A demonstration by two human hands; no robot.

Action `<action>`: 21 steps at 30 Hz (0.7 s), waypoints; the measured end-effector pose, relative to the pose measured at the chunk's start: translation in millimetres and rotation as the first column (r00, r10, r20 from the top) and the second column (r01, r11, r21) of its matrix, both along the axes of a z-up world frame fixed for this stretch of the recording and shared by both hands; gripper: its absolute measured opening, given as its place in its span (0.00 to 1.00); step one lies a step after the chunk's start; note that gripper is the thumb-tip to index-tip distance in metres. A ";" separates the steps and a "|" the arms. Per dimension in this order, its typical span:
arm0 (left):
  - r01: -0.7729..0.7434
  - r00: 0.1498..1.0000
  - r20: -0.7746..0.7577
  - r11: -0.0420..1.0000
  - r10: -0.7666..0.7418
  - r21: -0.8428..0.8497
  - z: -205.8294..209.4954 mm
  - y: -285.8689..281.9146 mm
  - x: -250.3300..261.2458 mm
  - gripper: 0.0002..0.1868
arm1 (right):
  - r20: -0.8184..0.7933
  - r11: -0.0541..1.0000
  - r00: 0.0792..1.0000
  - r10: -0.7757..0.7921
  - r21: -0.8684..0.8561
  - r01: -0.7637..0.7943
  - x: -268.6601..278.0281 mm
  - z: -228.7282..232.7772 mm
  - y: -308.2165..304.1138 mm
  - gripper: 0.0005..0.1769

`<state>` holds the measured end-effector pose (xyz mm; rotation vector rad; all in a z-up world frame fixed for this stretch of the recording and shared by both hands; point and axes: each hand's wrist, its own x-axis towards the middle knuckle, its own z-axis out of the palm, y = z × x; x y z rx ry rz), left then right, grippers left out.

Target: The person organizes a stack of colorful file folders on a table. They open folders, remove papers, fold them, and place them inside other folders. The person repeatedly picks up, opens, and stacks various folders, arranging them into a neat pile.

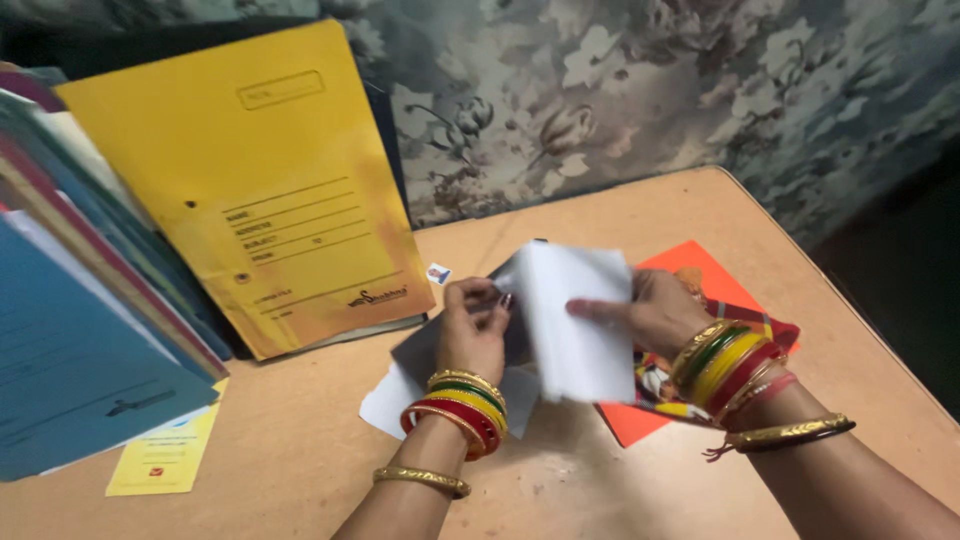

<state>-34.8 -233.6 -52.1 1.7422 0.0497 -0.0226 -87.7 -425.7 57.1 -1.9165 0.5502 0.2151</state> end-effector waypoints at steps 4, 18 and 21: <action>-0.009 0.931 -0.345 0.940 -0.117 -0.342 37.6 27.9 16.1 0.40 | 0.288 0.994 0.957 0.021 -0.106 0.010 7.1 28.4 20.7 0.24; -0.119 0.947 -0.185 0.818 0.264 0.562 88.0 157.3 -28.4 0.22 | 0.077 0.709 0.717 0.692 -0.257 -0.657 14.8 -26.8 138.8 0.25; -0.052 0.899 -0.289 0.736 0.328 0.675 97.6 182.1 -39.2 0.23 | -0.198 0.532 0.675 0.711 -0.477 -0.700 -4.6 -57.9 169.0 0.28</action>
